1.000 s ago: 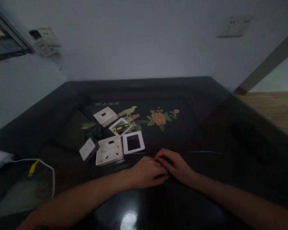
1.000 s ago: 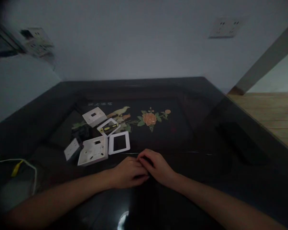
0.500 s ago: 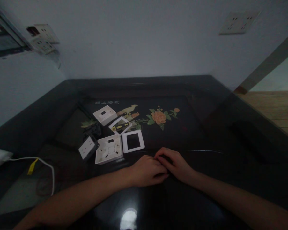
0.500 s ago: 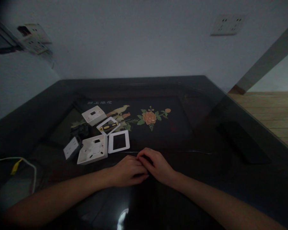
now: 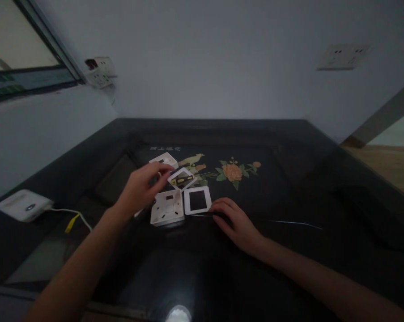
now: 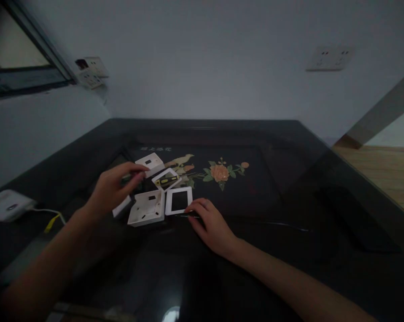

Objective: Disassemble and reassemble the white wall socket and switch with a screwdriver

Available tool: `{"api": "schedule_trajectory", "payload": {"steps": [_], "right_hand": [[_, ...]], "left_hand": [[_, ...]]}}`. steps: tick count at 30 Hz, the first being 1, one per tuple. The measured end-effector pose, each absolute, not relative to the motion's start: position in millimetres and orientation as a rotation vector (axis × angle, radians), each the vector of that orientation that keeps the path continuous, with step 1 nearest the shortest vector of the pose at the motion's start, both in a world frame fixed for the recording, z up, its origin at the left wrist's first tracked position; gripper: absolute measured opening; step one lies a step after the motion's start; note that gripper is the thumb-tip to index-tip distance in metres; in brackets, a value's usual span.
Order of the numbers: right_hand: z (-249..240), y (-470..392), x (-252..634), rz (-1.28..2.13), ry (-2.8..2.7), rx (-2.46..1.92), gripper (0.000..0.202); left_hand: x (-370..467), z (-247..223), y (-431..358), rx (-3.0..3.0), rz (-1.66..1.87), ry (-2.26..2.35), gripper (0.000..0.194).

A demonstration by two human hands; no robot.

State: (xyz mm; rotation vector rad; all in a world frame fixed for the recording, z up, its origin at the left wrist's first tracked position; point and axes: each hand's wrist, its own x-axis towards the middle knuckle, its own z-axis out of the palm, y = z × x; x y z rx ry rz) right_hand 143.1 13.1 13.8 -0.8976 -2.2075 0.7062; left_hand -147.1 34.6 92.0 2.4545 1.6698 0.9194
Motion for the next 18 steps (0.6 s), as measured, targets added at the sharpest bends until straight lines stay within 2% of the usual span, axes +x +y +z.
{"api": "schedule_trajectory", "payload": {"steps": [6, 12, 18], "right_hand": [[21.7, 75.2, 61.5, 0.407, -2.267, -1.063, 0.033], [23.2, 140.7, -5.4, 0.213, -2.339, -1.249, 0.035], [15.9, 151.8, -7.6, 0.166, -2.515, -1.249, 0.035]], "left_hand": [[-231.5, 28.5, 66.9, 2.343, 0.946, 1.953, 0.036], [-238.0, 0.7, 73.7, 2.341, 0.823, 1.915, 0.045], [-234.7, -10.6, 81.9, 2.277, 0.775, 1.893, 0.047]]}}
